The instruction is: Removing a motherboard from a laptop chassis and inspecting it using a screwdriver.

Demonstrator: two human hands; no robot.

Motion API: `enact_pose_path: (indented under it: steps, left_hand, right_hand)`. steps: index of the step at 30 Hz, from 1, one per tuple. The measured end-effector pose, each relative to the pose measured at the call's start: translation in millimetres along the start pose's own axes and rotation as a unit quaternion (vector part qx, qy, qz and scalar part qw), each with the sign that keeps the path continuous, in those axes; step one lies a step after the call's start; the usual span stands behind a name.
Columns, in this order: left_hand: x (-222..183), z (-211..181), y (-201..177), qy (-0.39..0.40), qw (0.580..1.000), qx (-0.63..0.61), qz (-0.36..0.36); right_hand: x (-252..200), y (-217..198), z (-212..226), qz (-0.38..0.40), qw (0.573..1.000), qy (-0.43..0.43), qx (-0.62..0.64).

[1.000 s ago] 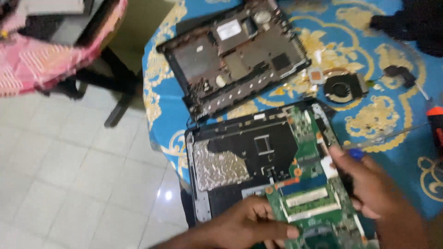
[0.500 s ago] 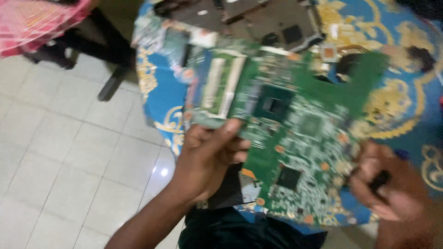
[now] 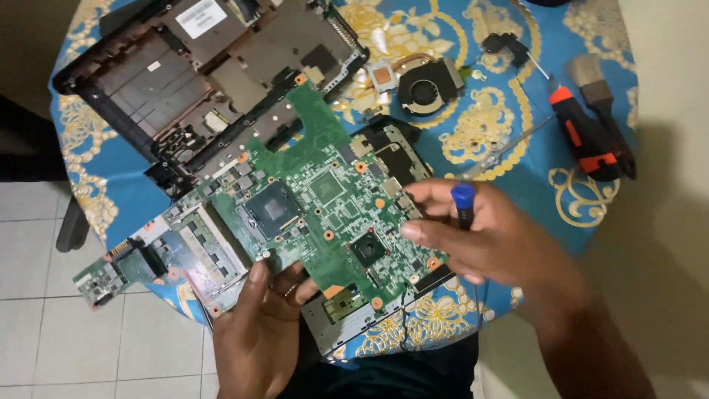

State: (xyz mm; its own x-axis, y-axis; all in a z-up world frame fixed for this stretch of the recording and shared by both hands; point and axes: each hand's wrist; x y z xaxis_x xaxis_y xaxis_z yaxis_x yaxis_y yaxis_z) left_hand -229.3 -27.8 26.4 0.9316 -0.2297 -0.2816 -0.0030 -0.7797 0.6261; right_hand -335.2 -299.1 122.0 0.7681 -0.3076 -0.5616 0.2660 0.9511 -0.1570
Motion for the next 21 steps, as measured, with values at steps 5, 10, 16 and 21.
enact_pose_path:
  steps: [5, 10, 16, 21]
  left_hand:
    - [-9.4, 9.7, 2.6, 0.040, 0.997, -0.031, 0.064]
    - [-13.8, 18.0, -2.1, -0.011, 0.999, -0.035, 0.032]
    - [-8.6, 16.2, 7.7, -0.065, 0.998, -0.020, 0.007]
    - [-5.2, 9.4, 20.2, -0.124, 0.992, -0.001, 0.001]
  right_hand:
    - [4.4, -7.0, 2.5, -0.043, 0.996, 0.078, 0.008]
    - [22.3, -18.5, -18.8, -0.028, 0.999, 0.021, 0.019]
    - [30.7, -19.8, -24.9, -0.019, 0.999, 0.021, 0.031]
    - [38.3, -21.1, -30.2, -0.036, 0.996, 0.069, 0.050]
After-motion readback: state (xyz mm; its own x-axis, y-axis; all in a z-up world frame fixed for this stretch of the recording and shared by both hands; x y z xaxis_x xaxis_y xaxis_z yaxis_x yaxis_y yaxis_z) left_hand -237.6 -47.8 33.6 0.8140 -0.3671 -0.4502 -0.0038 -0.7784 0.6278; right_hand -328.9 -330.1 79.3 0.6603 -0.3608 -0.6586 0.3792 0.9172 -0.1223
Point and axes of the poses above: each hand's wrist, its own x-axis towards the middle knuckle, its own y-axis out of the palm, z = x × y, and after that the axes turned 15 degrees about y, right-handed
